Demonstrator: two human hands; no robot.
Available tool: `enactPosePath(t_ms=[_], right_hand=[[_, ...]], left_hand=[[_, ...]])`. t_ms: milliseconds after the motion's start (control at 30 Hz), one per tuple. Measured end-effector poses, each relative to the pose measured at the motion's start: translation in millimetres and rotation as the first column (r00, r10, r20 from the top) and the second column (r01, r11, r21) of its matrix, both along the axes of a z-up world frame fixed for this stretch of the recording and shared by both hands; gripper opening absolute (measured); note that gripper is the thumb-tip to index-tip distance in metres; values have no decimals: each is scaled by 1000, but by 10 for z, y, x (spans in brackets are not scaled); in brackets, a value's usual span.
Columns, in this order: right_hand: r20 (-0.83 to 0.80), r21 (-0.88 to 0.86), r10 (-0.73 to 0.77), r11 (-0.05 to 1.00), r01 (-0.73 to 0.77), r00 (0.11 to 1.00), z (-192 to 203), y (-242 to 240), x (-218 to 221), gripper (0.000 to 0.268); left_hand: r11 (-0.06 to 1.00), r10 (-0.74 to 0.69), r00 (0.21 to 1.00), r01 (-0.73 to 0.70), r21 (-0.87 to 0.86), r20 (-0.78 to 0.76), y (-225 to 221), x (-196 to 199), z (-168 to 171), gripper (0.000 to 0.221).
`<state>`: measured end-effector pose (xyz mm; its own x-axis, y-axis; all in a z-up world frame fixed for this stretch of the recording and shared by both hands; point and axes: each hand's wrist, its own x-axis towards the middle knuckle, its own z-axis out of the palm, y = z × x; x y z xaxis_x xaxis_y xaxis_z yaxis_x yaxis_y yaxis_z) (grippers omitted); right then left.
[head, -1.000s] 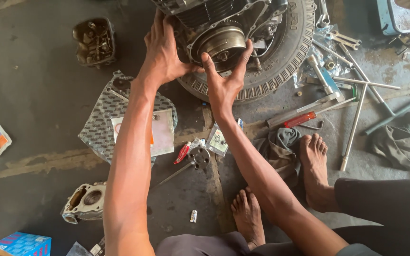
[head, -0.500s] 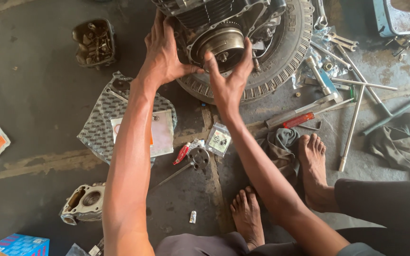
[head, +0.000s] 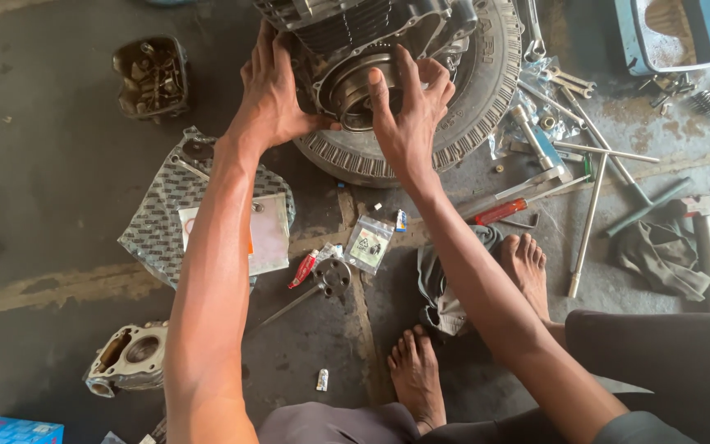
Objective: The person holds and aligns a cylindrical metal engine component onto a shaft while another person assists. The person then handles small metal washers and a bolt, cleaning them with a cloth before placing them into the assembly.
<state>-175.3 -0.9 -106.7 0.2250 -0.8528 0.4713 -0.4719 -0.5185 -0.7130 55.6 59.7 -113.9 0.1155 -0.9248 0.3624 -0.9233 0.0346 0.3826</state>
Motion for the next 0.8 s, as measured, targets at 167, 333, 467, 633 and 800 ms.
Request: enactPosePath(t_ms=[167,333,467,633,800], right_hand=[[11,79,-25,997,24,1000,-25,-82,4,60],[33,63,12,998,-14,999,-113,-121,-29,58],[61,-17,43,999,-42,997,-165,-152,-45,59],[26,-177,70,982,-64,997,-244,-186,-44,58],[-38,-2,-34,999,34,999,-346,-263,-73,54]], left_hand=[[1000,-18,1000,18,-17,19,4,28,-32,159],[1000,-10,1000,10,-7,18,-32,37,-45,160],[1000,-13,1000,14,-16,13,-30,39,-48,161],[1000,-6,1000,6,-3,13,-56,58,-116,161],[1000,-4,999,5,-4,33,-43,73,-150,159]])
